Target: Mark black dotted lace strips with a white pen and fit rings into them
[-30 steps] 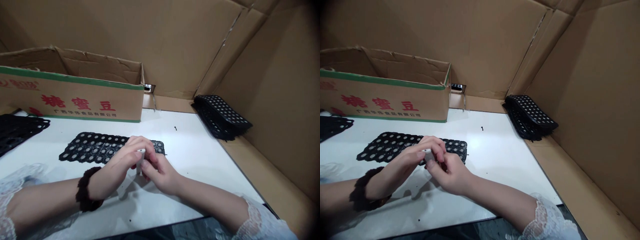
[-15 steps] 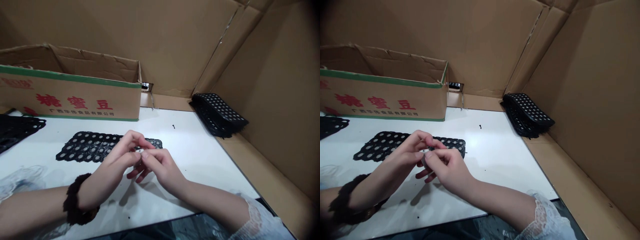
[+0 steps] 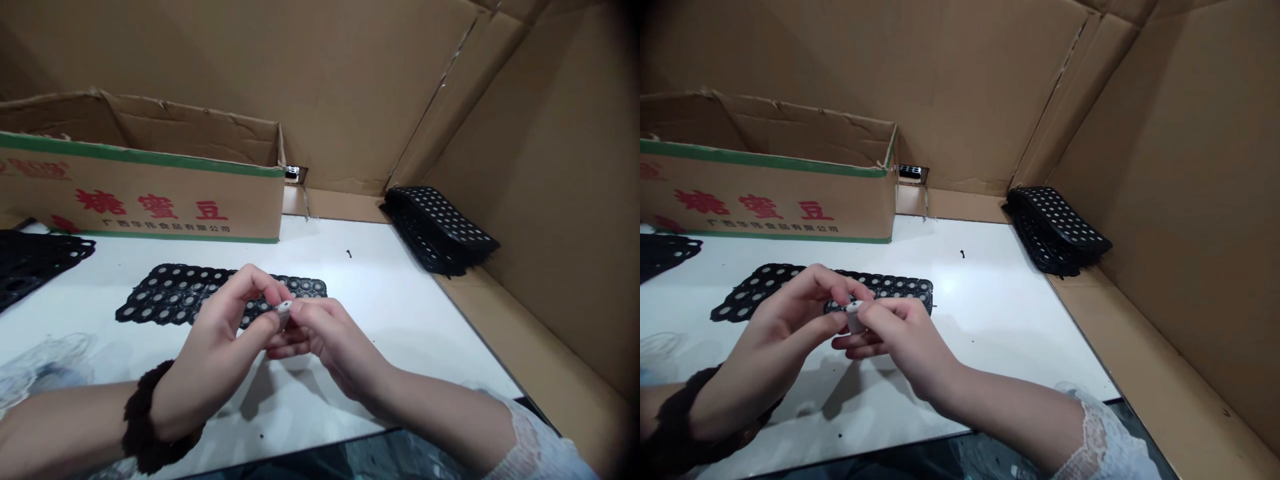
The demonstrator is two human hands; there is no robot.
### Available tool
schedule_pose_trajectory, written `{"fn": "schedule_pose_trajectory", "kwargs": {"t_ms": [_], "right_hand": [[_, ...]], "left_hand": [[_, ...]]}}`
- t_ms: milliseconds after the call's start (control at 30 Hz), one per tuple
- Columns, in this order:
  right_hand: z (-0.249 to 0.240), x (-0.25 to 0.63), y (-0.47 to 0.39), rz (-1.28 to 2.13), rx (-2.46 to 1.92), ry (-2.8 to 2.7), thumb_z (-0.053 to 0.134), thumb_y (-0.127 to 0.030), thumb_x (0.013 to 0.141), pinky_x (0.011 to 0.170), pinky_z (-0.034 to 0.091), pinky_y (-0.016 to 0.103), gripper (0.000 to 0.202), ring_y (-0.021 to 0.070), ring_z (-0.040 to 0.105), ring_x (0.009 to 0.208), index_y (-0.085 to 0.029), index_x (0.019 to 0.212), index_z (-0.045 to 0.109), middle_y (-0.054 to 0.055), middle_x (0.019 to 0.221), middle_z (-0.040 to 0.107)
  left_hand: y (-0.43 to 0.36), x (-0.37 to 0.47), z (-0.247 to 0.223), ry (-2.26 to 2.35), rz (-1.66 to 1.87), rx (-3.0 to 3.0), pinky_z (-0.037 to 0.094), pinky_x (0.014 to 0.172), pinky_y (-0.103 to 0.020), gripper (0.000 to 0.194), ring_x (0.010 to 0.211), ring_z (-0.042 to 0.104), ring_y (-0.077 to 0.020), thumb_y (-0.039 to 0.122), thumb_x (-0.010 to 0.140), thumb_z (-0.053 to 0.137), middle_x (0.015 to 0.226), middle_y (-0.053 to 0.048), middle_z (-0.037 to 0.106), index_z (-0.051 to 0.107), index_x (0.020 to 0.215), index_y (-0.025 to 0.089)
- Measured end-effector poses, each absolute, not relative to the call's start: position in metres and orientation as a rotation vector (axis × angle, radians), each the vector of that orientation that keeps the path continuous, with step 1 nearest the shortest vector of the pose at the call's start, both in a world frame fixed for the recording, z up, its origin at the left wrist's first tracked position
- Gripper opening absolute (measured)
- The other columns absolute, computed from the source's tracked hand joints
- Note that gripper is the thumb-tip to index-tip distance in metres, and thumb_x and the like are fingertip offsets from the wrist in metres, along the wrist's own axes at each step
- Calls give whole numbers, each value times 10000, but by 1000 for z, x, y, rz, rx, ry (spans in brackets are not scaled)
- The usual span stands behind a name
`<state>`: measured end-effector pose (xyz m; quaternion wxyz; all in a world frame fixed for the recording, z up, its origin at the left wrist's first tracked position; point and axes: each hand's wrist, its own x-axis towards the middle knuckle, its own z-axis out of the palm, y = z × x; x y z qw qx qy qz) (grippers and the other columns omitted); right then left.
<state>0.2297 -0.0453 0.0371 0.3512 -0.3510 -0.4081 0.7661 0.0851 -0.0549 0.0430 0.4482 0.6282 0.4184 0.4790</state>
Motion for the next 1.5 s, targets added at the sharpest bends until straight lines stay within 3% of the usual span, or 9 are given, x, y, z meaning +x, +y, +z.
{"fn": "schedule_pose_trajectory", "kwargs": {"t_ms": [200,400,1500], "right_hand": [[40,229,-46,1933,-929,-1061,561,-337,745,795,482,336,235,105,596,690,-114,701,622,34,706,605],[45,226,-48,1907,-974,-1072,603,-356,694,779,484,332,245,104,577,675,-115,658,627,21,662,581],[46,224,-50,1856,-918,-1140,542,-261,744,743,469,270,181,78,531,682,-121,647,603,11,677,537]], "left_hand": [[-55,82,40,1106,1218,1725,443,694,-268,71,793,556,-146,235,804,503,890,-6,555,493,872,218],[-56,82,41,1181,1181,1698,438,638,-262,55,726,546,-142,217,778,531,833,-7,564,497,818,201],[-54,84,37,1078,1304,1804,447,666,-250,132,737,549,-109,118,776,489,827,15,541,410,696,187]]}}
